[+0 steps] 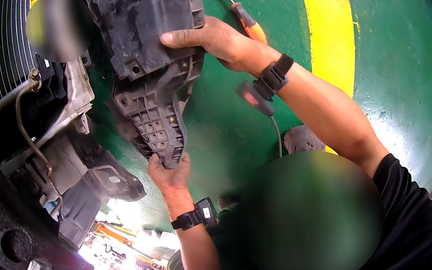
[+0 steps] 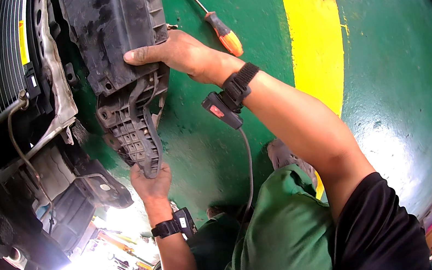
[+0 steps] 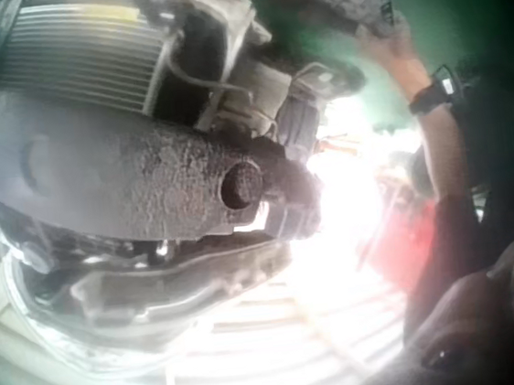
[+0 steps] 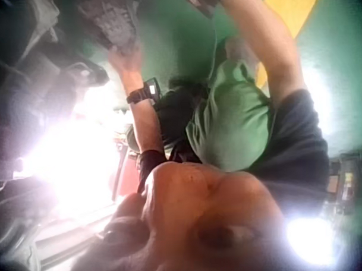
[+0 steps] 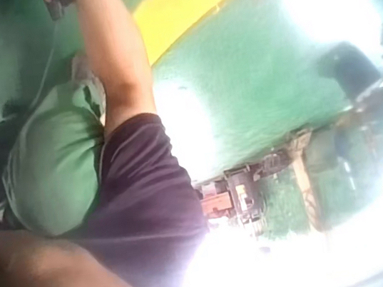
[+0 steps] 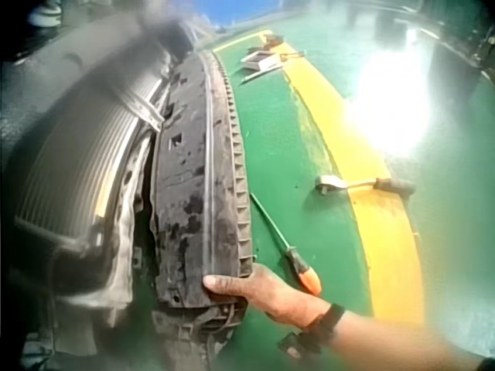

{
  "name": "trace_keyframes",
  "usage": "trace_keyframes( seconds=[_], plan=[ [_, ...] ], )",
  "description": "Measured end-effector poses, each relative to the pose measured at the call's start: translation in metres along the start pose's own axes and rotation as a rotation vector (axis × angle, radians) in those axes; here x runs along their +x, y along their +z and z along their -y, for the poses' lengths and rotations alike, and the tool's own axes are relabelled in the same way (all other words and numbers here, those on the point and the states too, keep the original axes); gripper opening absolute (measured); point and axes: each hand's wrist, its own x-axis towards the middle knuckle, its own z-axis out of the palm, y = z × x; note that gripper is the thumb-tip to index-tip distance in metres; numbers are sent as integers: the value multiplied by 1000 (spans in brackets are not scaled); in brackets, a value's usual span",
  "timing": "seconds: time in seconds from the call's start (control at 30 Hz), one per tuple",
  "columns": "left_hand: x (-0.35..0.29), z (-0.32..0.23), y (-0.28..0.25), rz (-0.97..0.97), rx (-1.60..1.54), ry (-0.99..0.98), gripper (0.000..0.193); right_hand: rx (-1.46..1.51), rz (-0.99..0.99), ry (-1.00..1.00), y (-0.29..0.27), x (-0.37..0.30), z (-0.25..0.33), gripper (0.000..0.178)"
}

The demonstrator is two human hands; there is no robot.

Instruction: The person works on the front section of a car, first handling items in the engine bay and then crouching to manipulate a large plastic component near the radiator using a screwdriver and by hand.

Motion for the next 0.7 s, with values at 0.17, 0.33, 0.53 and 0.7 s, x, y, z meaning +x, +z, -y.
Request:
trace_keyframes(
  seconds=[0.17,0.33,0.53,0.7],
  plan=[
    [-5,-2,1,29,-2,-16,22,-58,-11,-2,2,-3,4,51],
    [7,-14,-14,192,-40,-59,23,-129,-4,71,8,-8,9,51],
    [3,-14,-2,117,-85,130,27,20,55,47,11,1,-5,46],
    [-3,-12,-8,210,-132,130,27,-19,52,22,13,-5,-1,47]
  ],
)
